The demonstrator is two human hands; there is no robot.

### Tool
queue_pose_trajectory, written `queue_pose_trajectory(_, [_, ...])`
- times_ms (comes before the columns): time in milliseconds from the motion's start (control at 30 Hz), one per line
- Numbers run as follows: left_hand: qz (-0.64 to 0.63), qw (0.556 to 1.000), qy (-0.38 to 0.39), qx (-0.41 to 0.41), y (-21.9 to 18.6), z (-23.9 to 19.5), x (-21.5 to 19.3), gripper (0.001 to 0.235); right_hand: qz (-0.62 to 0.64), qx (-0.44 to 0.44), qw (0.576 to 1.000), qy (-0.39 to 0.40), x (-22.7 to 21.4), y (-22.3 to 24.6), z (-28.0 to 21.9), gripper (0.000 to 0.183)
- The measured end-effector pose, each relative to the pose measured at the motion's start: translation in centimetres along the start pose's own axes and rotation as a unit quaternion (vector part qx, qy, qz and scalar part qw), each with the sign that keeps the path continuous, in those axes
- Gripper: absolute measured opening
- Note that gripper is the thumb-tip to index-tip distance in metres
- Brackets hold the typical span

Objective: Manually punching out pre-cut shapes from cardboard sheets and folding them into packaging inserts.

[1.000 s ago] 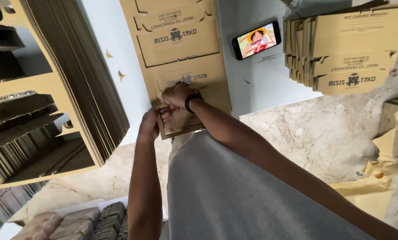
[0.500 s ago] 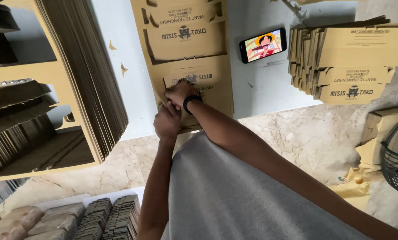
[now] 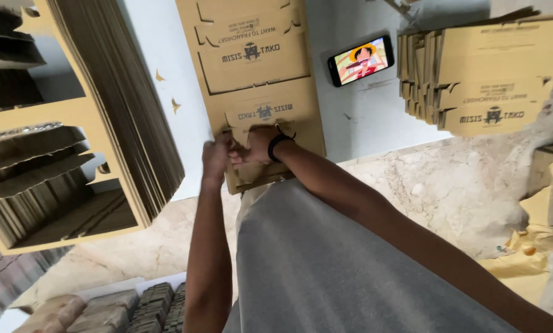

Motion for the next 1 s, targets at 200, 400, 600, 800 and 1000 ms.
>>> queue_pose_trajectory(200, [0.436,0.866,-0.074,0.232,1.1,3.5,3.8,0.045,-0.134,-0.083,0.987,-0.023,6.9,-4.6,6.0,0.029])
queue_pose_trajectory(400, [0.512,0.821,-0.098,0.235,-1.3,0.5,5.3,0.032,-0.088,0.019,0.996,-0.009,9.6,-8.2,7.3,0.064])
queue_pose_trajectory(600, [0.483,0.838,-0.091,0.239,-3.3,2.2,1.6,0.048,-0.010,-0.037,0.999,-0.025,1.5,-2.9,2.3,0.036])
queue_pose_trajectory(800, [0.450,0.848,-0.046,0.276,-6.1,2.2,0.9,0.059,0.336,0.161,0.926,-0.061,1.5,-3.1,3.4,0.043])
queue_pose_trajectory(1000, [0.582,0.729,-0.044,0.358,-4.9,2.8,4.3,0.035,0.268,0.222,0.934,-0.082,1.4,-2.5,4.1,0.046])
Point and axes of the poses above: each hand's wrist, its own z-axis towards the middle knuckle, its own x-axis out of the palm, y = z × x, the point moved 5 cm from there along z, towards the middle knuckle, and after that the axes turned 15 degrees about -y, right-handed, at the moved point
